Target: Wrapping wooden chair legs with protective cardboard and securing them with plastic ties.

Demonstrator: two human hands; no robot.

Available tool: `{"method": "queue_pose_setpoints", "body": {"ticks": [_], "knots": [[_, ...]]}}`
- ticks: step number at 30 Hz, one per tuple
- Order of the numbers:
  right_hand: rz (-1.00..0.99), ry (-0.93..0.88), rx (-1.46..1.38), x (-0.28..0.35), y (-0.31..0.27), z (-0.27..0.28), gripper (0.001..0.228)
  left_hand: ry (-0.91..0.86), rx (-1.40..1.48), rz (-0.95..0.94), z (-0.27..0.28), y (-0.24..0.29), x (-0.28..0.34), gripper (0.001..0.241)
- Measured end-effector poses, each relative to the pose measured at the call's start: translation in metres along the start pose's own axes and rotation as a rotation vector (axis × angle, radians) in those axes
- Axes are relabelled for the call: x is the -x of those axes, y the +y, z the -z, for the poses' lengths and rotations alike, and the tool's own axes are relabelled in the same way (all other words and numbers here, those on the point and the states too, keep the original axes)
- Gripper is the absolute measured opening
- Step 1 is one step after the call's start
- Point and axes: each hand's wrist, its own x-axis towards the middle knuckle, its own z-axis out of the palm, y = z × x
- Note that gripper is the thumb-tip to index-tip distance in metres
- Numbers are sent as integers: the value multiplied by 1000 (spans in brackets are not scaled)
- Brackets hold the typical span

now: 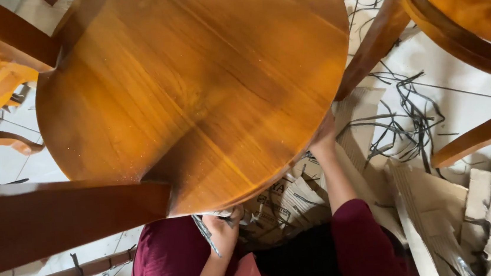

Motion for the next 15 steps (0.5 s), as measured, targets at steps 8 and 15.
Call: {"method": "queue_pose_setpoints", "body": {"ticks": [8, 15], "knots": [[-180, 163, -370, 50, -24, 33, 20, -45, -75, 27, 13, 20, 6, 18], [-340, 286, -578, 85, -75, 39, 27, -131, 73, 100, 21, 4, 7, 32]]}}
